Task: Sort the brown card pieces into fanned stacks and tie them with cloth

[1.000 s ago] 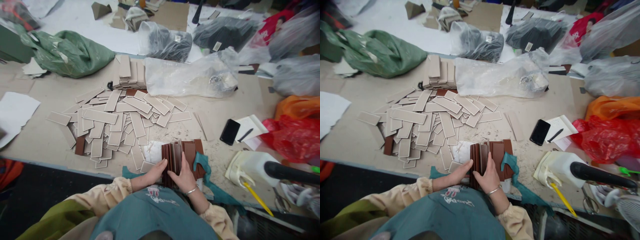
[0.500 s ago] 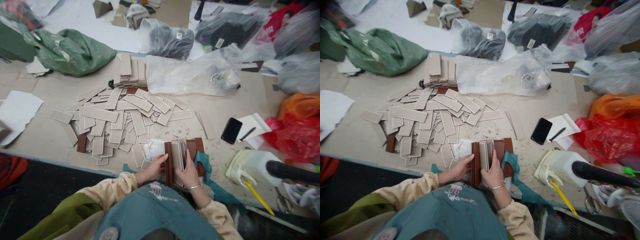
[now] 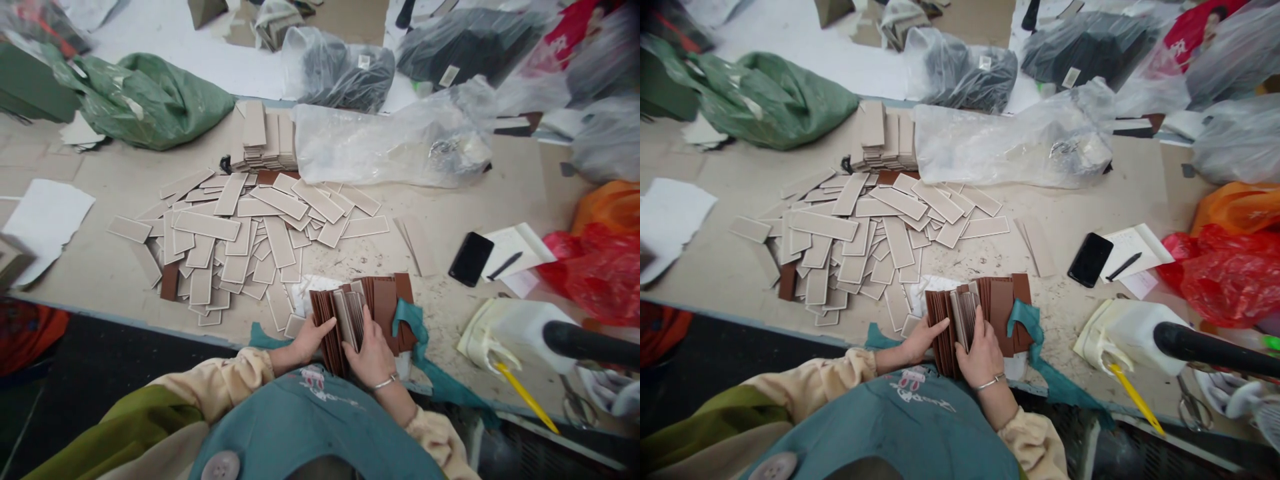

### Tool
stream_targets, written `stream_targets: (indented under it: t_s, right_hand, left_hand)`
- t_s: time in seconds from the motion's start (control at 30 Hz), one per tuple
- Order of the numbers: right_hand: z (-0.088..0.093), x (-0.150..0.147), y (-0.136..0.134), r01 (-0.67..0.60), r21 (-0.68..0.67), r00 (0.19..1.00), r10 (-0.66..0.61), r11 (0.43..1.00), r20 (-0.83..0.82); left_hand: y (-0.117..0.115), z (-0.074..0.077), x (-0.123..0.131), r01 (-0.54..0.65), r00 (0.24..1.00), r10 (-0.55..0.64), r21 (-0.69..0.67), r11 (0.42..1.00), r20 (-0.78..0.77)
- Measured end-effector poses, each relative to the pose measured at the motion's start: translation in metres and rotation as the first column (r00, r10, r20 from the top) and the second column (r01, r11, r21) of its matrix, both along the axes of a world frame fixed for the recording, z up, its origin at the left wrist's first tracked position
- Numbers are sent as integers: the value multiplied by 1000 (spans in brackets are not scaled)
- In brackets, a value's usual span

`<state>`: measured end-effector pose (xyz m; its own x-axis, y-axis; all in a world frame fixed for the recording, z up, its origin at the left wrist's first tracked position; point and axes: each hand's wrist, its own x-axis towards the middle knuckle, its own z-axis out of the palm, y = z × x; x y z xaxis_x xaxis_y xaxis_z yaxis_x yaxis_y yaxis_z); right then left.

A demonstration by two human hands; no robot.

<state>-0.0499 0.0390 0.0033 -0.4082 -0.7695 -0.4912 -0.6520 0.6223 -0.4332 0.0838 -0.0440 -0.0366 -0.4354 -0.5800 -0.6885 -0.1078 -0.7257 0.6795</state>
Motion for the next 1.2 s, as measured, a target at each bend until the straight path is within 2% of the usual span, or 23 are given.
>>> stream_targets:
  t_s: [0.07, 0.1, 0.17, 0.2, 0.27, 0.37, 0.43, 0.5, 0.53, 0.6, 0.67, 0.7, 0.73, 0.77, 0.8, 0.87, 0.93, 0.97, 1.03, 1.1, 1.2]
  right_hand:
    - [-1, 3, 1, -37, -36, 999, 37, 999, -15]
    - [-2, 3, 1, -56, -52, 998, 55, 997, -22]
    - [-1, 3, 2, -92, -59, 995, 88, 994, -54]
    - [-1, 3, 3, -106, -55, 992, 102, 993, -80]
    - [0, 5, 3, -125, -47, 982, 117, 991, -146]
    - [4, 12, 2, -162, -34, 956, 149, 986, -252]
    - [6, 19, -1, -215, -23, 937, 200, 976, -288]
    - [8, 27, -5, -263, -16, 928, 248, 965, -278]
    - [8, 30, -6, -271, -15, 930, 258, 962, -263]
    - [8, 34, -9, -249, -12, 943, 239, 969, -233]
    - [6, 32, -10, -210, -18, 959, 202, 978, -200]
    - [4, 30, -9, -194, -32, 966, 186, 980, -178]
    - [3, 27, -8, -180, -58, 974, 169, 982, -152]
    - [0, 22, -6, -163, -96, 981, 151, 982, -122]
    - [-3, 17, -4, -144, -141, 987, 132, 979, -89]
    - [-10, 5, 0, -102, -232, 995, 100, 967, -23]
    - [-19, -8, 3, -45, -290, 998, 53, 956, 22]
    - [-24, -14, 3, -24, -296, 999, 37, 955, 38]
    - [-30, -23, 2, -29, -276, 997, 49, 961, 65]
    - [-30, -24, 1, -82, -242, 991, 106, 967, 87]
    - [-23, -16, 1, -141, -233, 984, 162, 962, 76]
  left_hand:
    - [-4, -5, 6, 178, 978, -157, -160, 971, 138]
    - [-7, -6, 8, 285, 945, -234, -226, 932, 228]
    - [-12, -9, 13, 454, 859, -328, -290, 843, 393]
    - [-14, -9, 16, 499, 827, -346, -297, 814, 443]
    - [-17, -12, 20, 496, 829, -333, -314, 810, 450]
    - [-17, -14, 24, 377, 906, -250, -384, 843, 341]
    - [-15, -12, 26, 342, 927, -232, -410, 846, 294]
    - [-15, -8, 29, 406, 903, -301, -379, 832, 307]
    - [-16, -5, 32, 472, 867, -356, -349, 809, 348]
    - [-21, 2, 37, 656, 719, -488, -250, 712, 496]
    - [-29, 11, 43, 836, 474, -591, -122, 535, 653]
    - [-34, 16, 45, 895, 356, -602, -76, 439, 714]
    - [-40, 21, 46, 932, 275, -585, -63, 357, 763]
    - [-45, 26, 44, 950, 249, -541, -95, 296, 803]
    - [-50, 32, 41, 952, 280, -487, -176, 249, 827]
    - [-56, 42, 27, 893, 447, -420, -422, 157, 790]
    - [-59, 51, 4, 762, 590, -460, -647, 45, 663]
    - [-58, 55, -9, 697, 622, -497, -717, 1, 605]
    - [-57, 58, -38, 625, 626, -560, -779, -55, 542]
    - [-54, 57, -61, 618, 589, -602, -780, -94, 539]
    - [-51, 48, -75, 670, 455, -658, -717, -192, 601]
